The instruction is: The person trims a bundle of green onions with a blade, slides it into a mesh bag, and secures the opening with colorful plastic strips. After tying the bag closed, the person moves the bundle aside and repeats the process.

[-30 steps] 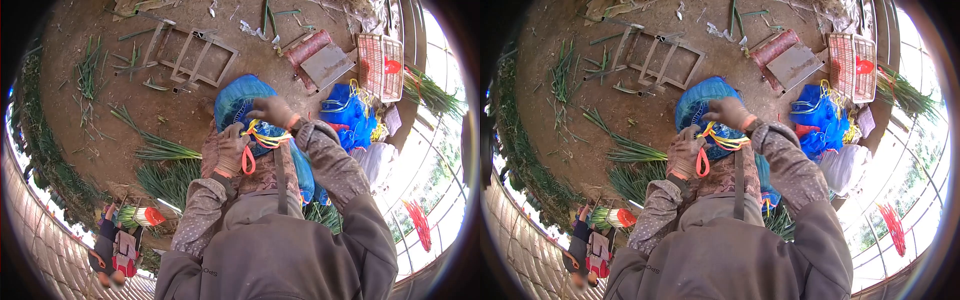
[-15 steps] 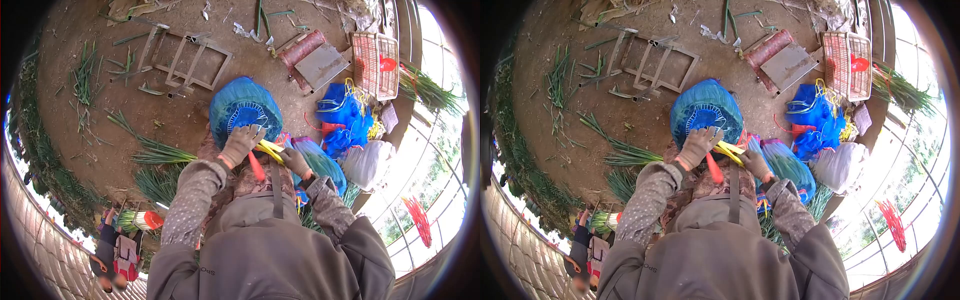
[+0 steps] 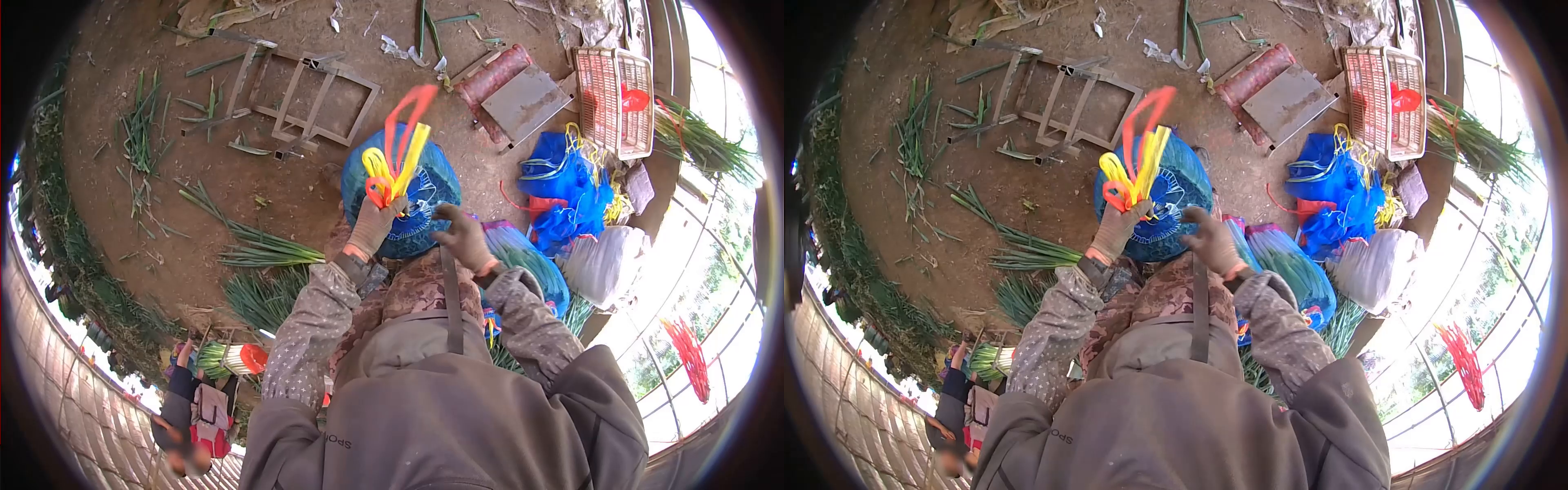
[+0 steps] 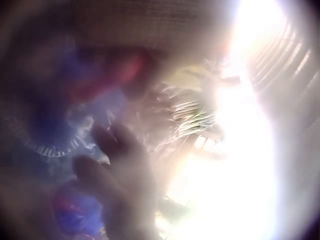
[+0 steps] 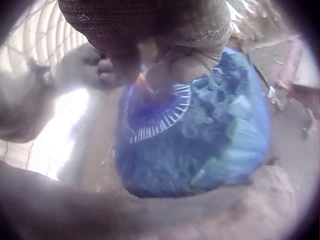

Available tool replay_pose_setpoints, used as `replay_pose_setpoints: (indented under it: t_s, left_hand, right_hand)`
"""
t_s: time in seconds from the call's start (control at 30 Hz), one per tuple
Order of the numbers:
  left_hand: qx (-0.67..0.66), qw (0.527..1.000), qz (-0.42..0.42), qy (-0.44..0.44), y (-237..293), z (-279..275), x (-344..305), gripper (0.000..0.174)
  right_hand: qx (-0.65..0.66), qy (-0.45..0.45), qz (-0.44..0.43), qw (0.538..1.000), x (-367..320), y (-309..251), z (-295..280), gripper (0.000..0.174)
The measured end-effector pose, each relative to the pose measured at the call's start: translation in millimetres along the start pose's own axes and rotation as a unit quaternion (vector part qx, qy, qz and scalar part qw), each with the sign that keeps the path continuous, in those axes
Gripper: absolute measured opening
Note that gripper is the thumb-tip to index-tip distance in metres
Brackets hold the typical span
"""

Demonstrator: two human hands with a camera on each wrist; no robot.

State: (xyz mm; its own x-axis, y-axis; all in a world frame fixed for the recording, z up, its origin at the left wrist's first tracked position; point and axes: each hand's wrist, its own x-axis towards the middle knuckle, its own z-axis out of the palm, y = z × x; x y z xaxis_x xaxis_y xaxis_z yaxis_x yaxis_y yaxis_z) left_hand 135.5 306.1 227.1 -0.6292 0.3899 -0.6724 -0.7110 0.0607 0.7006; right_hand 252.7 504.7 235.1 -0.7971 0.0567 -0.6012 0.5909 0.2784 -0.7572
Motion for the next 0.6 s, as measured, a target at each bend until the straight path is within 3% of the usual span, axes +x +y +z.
replay_pose_setpoints:
  t_s: [0.1, 0.17, 0.27, 0.3, 0.33, 0.4, 0.43, 0.47, 0.53, 0.57, 0.6]
  left_hand:
    - [-0.015, 1.000, 0.000, 0.023, 20, 9, -12, 0.013]
    - [0.010, 1.000, 0.003, 0.001, 38, 7, -15, 0.012]
    - [0.010, 0.999, -0.023, 0.038, 61, -8, -5, 0.012]
    - [-0.065, 0.996, -0.021, 0.065, 58, -20, 2, 0.015]
    - [-0.107, 0.991, 0.034, 0.073, 59, -26, 7, 0.018]
    - [-0.029, 0.987, 0.020, 0.155, 58, -31, 14, 0.020]
    - [0.123, 0.976, 0.082, 0.160, 46, -34, 10, 0.021]
    - [0.274, 0.938, 0.140, 0.161, 35, -34, 1, 0.023]
    - [0.406, 0.899, 0.160, 0.035, 15, -25, -21, 0.018]
    - [0.501, 0.848, 0.170, -0.011, 11, -14, -28, 0.014]
    - [0.592, 0.795, 0.129, -0.039, 6, -3, -33, 0.019]
  right_hand:
    - [-0.006, -0.028, -0.040, 0.999, 24, -47, 30, 0.051]
    - [-0.003, -0.040, -0.092, 0.995, 40, -43, 53, 0.047]
    - [0.078, -0.086, -0.054, 0.992, 59, -35, 50, 0.038]
    - [0.144, -0.056, -0.051, 0.987, 61, -33, 47, 0.028]
    - [0.205, -0.045, 0.011, 0.978, 60, -32, 42, 0.026]
    - [0.322, -0.023, 0.134, 0.937, 60, -29, 30, 0.025]
    - [0.418, 0.003, 0.161, 0.894, 61, -18, 35, 0.027]
    - [0.427, 0.011, 0.161, 0.890, 61, -18, 36, 0.027]
    - [0.449, 0.027, 0.159, 0.879, 63, -18, 38, 0.027]
    - [0.430, 0.018, 0.158, 0.889, 65, -19, 39, 0.026]
    - [0.417, 0.019, 0.161, 0.894, 65, -20, 41, 0.026]
